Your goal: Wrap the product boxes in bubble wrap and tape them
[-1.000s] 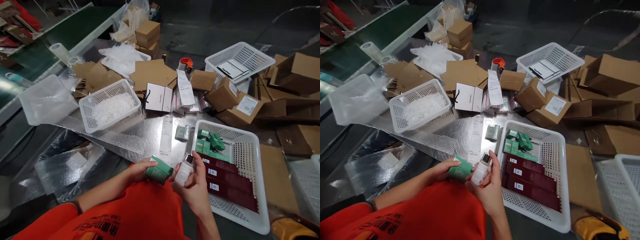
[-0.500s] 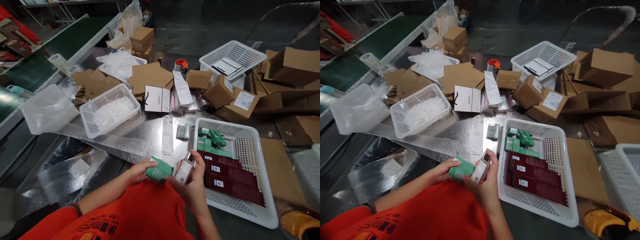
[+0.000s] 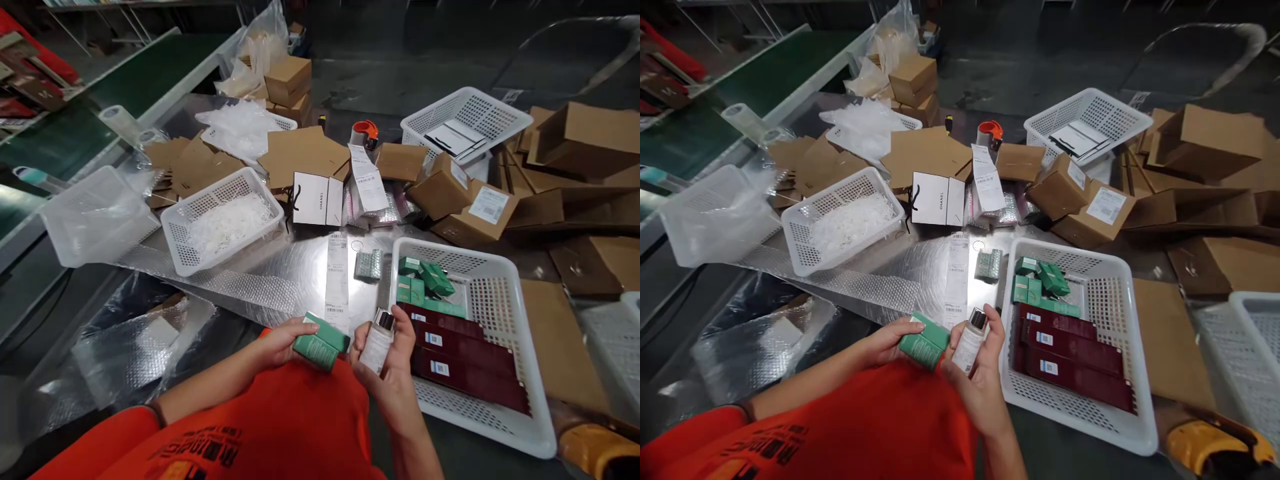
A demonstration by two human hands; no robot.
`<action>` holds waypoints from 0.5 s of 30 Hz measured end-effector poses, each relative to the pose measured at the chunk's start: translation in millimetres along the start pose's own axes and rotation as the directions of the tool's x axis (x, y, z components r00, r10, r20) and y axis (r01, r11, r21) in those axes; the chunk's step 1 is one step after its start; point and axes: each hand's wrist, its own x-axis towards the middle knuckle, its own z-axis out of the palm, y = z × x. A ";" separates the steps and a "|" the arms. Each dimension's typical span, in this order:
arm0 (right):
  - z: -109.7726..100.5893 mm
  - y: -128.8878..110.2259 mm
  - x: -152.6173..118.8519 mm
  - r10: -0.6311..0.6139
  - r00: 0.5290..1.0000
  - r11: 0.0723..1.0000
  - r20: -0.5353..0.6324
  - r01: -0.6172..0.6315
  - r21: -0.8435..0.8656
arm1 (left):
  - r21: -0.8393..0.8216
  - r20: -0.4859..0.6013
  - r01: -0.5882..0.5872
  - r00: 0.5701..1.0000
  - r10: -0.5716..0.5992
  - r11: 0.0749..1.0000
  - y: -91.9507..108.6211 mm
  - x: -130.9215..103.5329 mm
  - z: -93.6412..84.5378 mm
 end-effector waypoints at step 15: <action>-38.5 40.8 22.6 -0.070 0.996 0.806 -0.062 0.020 -0.592 | 0.305 0.049 -0.047 0.998 0.034 0.951 9.4 -5.9 4.1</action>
